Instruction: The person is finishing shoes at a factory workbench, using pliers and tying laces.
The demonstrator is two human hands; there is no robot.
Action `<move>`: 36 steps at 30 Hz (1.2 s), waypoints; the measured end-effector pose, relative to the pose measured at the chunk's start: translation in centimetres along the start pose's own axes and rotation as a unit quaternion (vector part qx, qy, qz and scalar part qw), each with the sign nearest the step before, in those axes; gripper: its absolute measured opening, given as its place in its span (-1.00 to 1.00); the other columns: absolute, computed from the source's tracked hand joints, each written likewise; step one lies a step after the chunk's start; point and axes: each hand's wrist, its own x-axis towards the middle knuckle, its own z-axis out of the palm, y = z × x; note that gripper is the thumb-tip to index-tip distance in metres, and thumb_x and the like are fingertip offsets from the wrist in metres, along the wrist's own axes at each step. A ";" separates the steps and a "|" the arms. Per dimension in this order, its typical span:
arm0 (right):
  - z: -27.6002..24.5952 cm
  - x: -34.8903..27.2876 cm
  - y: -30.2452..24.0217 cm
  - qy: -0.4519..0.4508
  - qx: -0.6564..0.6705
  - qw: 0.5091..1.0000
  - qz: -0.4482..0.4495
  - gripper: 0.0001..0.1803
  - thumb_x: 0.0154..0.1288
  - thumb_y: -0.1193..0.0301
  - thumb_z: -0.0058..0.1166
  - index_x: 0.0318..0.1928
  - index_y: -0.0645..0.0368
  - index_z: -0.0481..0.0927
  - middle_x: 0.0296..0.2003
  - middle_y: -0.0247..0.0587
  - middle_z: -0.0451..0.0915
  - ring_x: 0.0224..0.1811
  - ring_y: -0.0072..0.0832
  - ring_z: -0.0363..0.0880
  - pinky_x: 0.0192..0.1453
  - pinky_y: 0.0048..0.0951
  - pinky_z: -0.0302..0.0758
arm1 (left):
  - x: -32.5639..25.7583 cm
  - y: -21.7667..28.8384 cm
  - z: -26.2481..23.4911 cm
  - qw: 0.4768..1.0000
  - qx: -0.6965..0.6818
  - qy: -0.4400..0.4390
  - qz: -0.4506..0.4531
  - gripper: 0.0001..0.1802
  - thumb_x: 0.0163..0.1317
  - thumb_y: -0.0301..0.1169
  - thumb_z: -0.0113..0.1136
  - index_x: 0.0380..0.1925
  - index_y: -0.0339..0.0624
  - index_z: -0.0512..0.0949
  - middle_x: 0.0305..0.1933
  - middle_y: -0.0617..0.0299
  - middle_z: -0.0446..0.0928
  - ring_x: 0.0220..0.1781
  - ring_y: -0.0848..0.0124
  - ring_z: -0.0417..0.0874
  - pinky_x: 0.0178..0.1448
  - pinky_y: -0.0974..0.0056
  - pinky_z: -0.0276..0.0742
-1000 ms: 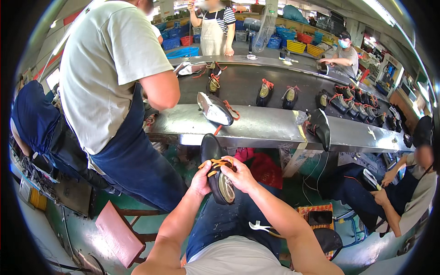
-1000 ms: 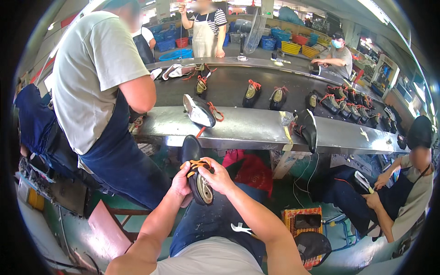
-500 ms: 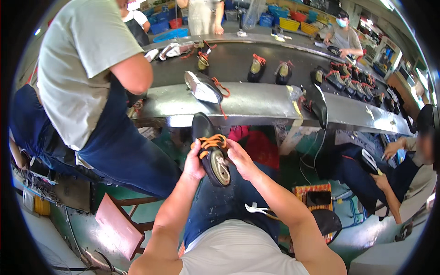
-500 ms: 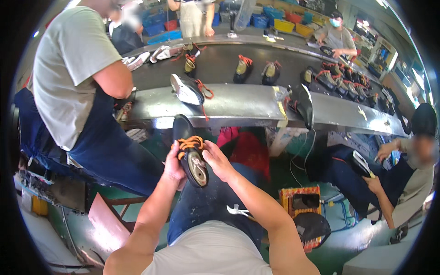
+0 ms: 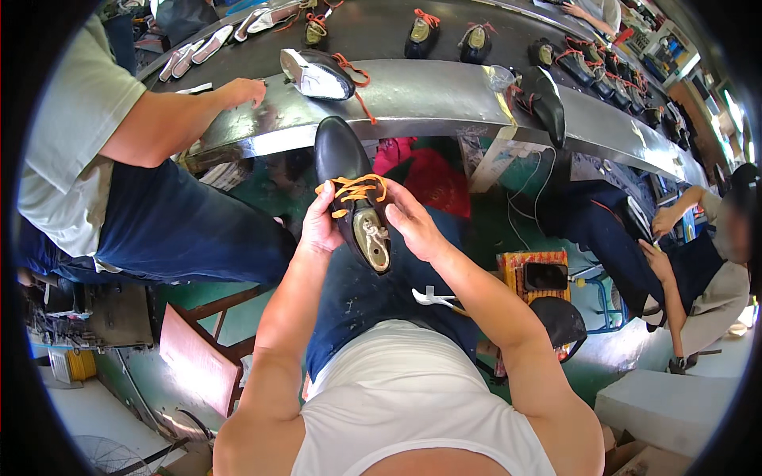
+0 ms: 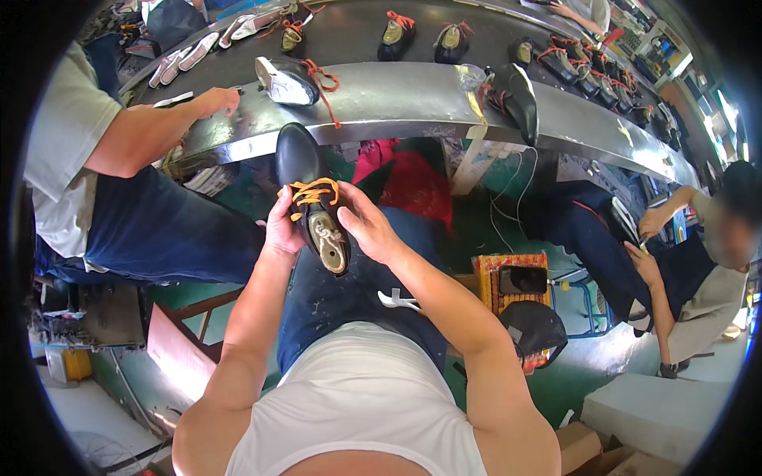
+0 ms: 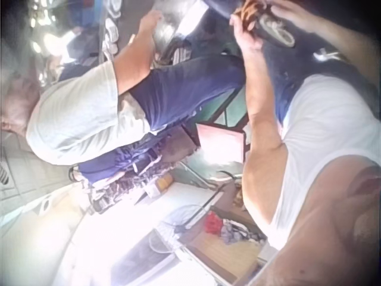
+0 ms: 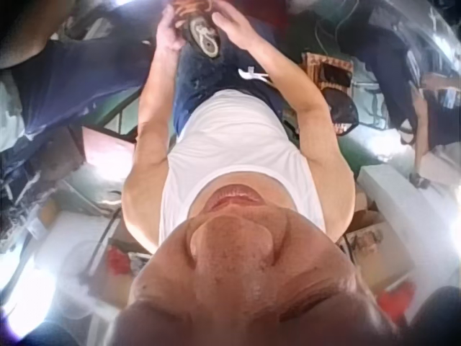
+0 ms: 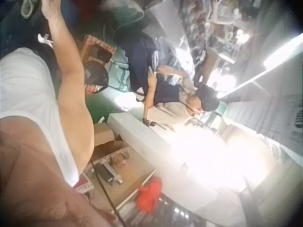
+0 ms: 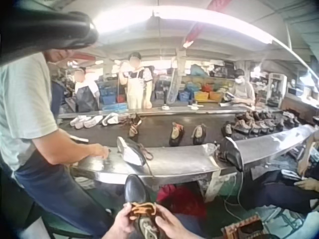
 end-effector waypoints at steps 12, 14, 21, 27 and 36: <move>-1.2 -4.8 -3.3 0.124 0.210 0.970 -0.002 -0.87 0.52 0.38 -0.01 -0.10 0.15 0.53 -0.19 -0.22 0.64 -0.04 -0.42 0.61 0.14 -0.32 0.50 | -0.3 -4.4 -0.5 0.989 0.028 -0.021 -0.142 -0.39 0.35 -0.01 0.20 0.18 -0.28 0.46 0.11 0.02 0.60 0.10 0.21 0.65 0.22 0.07 0.57; -1.3 -6.4 -4.5 0.130 0.225 0.965 0.030 -0.82 0.55 0.33 -0.06 -0.06 0.16 0.50 -0.29 -0.26 0.58 -0.13 -0.42 0.59 0.10 -0.29 0.50 | -1.3 -5.8 0.2 0.983 0.030 -0.022 -0.181 -0.36 0.35 0.02 0.18 0.19 -0.29 0.45 0.10 0.02 0.61 0.09 0.24 0.66 0.21 0.10 0.58; -2.2 -8.1 -6.4 0.177 0.219 0.953 0.113 -0.79 0.60 0.25 -0.17 -0.17 0.09 0.41 -0.61 -0.47 0.29 -0.56 -0.58 0.29 -0.34 -0.42 0.35 | -3.0 -12.4 -0.5 0.782 0.584 0.155 -0.153 -0.19 0.35 0.03 0.19 0.30 -0.44 0.24 0.28 -0.16 0.43 0.27 0.07 0.51 0.19 0.05 0.54; -2.5 -8.8 -7.5 0.151 0.208 0.952 0.168 -0.77 0.61 0.23 -0.19 -0.16 0.09 0.41 -0.64 -0.46 0.25 -0.63 -0.64 0.13 -0.48 -0.49 0.14 | -5.3 -6.8 2.7 0.636 0.761 0.093 -0.091 -0.35 0.44 0.11 -0.07 -0.04 -0.39 0.51 -0.16 -0.21 0.60 -0.05 -0.19 0.59 0.09 -0.05 0.50; -3.2 -6.6 -8.0 0.115 0.193 0.955 0.192 -0.76 0.59 0.25 -0.13 -0.18 0.16 0.42 -0.60 -0.35 0.38 -0.61 -0.58 0.28 -0.47 -0.48 0.30 | -3.9 -8.8 -1.6 0.821 0.539 0.126 -0.142 -0.50 0.47 -0.09 0.05 -0.35 -0.35 0.67 -0.56 0.27 0.49 -0.50 0.49 0.42 -0.35 0.31 0.40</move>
